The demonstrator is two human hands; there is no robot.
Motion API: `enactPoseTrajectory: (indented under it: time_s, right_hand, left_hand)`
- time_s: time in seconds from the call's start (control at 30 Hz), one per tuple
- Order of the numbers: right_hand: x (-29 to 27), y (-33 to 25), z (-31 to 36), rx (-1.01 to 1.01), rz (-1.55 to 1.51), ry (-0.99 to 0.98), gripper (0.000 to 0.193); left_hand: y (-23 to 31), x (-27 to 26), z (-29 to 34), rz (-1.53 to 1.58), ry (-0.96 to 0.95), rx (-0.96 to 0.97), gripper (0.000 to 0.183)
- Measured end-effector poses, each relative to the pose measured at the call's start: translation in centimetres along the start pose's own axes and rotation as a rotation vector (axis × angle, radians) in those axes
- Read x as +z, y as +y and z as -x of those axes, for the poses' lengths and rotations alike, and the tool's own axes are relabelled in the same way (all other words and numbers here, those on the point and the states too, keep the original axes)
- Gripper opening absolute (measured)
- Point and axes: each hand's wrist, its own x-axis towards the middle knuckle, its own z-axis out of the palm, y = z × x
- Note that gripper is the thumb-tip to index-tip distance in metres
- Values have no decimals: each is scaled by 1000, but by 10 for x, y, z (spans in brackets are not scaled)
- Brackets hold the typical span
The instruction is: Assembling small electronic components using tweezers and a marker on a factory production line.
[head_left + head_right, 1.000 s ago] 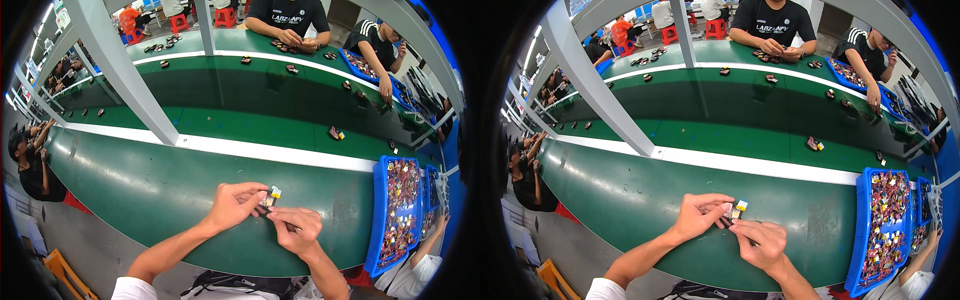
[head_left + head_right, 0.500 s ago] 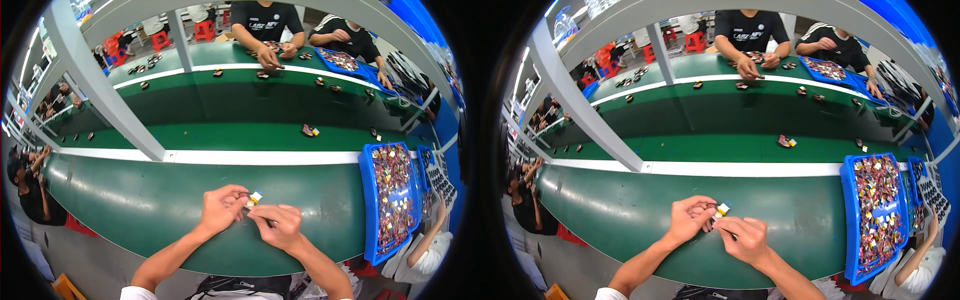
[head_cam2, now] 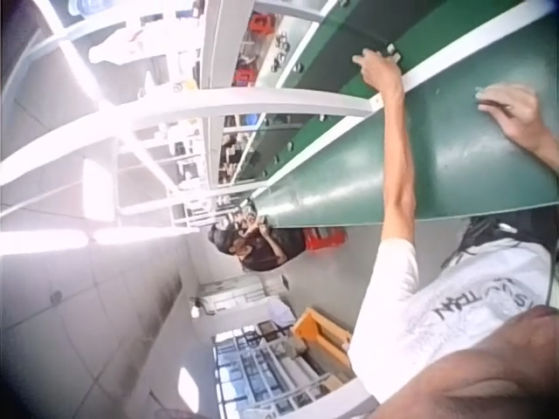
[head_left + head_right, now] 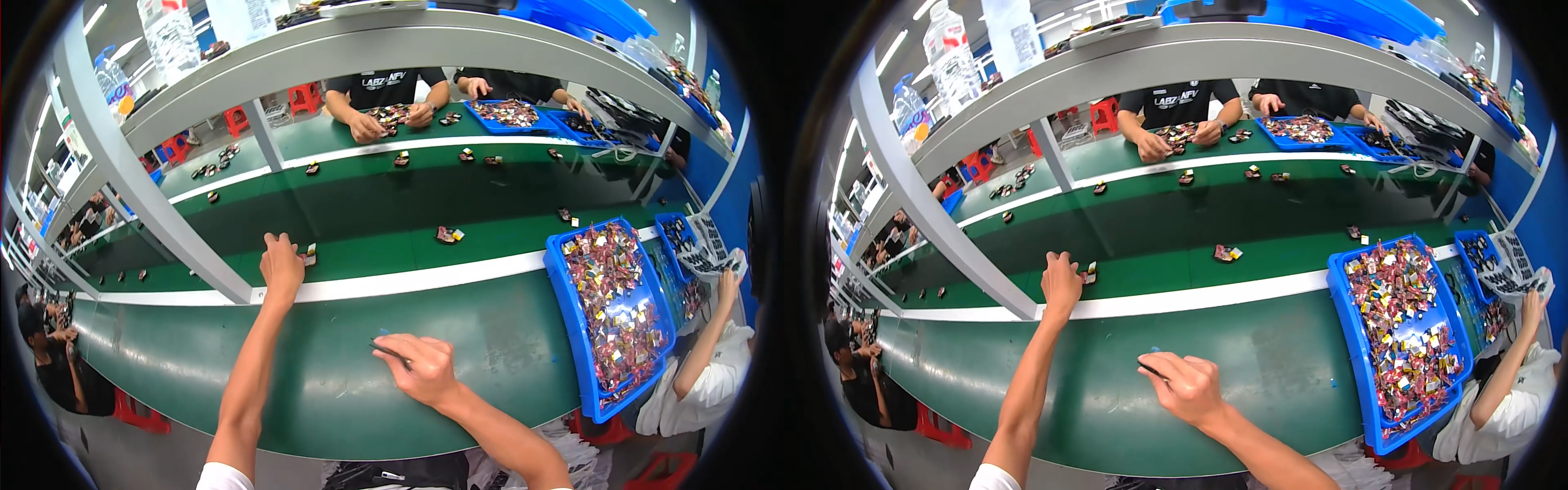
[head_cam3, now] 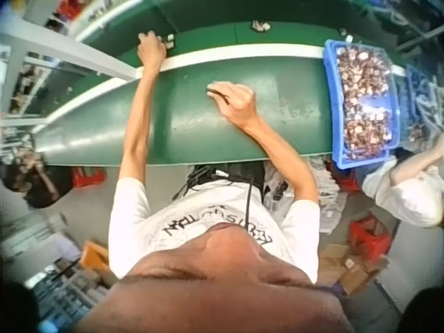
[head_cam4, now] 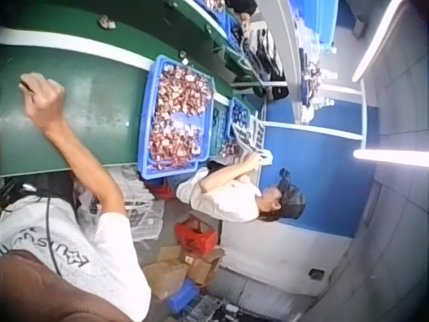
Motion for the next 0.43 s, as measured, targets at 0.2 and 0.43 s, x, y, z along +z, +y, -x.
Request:
enactPoseTrajectory:
  time_s: [0.2,0.43]
  right_hand:
    - [1,-4,4,-48,-21,-70,15]
    - [4,6,7,-19,-13,-103,16]
  left_hand:
    - [79,28,-1,655,-343,169,18]
    - [184,69,-3,838,-673,48,24]
